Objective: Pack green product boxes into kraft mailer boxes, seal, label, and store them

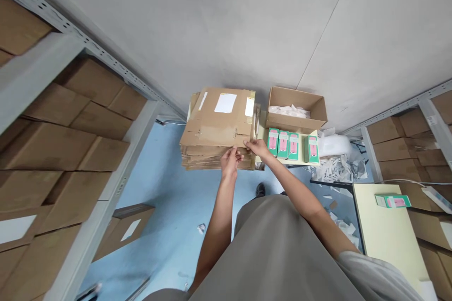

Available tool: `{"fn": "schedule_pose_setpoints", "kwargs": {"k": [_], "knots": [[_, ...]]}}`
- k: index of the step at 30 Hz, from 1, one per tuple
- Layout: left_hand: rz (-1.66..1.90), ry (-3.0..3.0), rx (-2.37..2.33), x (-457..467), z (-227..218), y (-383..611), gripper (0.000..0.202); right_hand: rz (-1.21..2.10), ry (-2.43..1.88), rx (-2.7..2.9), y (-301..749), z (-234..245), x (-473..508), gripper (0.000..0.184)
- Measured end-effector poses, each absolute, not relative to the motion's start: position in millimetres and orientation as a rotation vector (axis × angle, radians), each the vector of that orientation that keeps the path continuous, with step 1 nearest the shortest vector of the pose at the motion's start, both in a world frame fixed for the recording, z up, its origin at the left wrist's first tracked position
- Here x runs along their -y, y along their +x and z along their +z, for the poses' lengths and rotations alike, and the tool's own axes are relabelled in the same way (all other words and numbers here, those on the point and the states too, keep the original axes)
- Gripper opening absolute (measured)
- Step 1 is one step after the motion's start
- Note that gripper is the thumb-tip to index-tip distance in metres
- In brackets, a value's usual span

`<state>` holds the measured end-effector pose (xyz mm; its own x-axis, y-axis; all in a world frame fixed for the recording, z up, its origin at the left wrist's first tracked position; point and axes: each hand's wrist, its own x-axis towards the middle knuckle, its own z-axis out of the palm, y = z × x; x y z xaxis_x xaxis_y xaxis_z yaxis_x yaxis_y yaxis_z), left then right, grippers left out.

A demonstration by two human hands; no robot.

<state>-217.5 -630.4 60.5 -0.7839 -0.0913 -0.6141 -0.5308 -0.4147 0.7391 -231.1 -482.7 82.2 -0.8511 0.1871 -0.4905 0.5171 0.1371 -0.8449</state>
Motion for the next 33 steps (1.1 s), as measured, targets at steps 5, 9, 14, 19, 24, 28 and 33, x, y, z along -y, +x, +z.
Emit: {"fn": "schedule_pose_setpoints", "kwargs": {"k": [5,9,14,19,24,28,33], "knots": [[2.231,-0.88,-1.427,636,65,-207,0.039,-2.038,0.659,-2.052,-221,100,490,0.065],[2.325,-0.933,-1.306,651,60,-190,0.042,-2.088,0.479,-2.083,-190,110,481,0.067],[2.479,-1.103,-1.328,650,63,-186,0.019,-2.047,0.426,-2.056,-148,109,469,0.073],[2.569,-1.222,-1.335,641,79,-186,0.024,-2.055,0.509,-2.003,-129,105,456,0.073],[2.647,-1.115,-1.277,639,94,-178,0.025,-2.163,0.685,-1.994,-122,110,424,0.067],[2.666,-0.891,-1.264,632,105,-169,0.026,-2.205,0.762,-2.019,-114,119,400,0.062],[2.586,-0.615,-1.196,617,120,-158,0.029,-2.522,0.641,-1.818,-102,138,394,0.074]]}}
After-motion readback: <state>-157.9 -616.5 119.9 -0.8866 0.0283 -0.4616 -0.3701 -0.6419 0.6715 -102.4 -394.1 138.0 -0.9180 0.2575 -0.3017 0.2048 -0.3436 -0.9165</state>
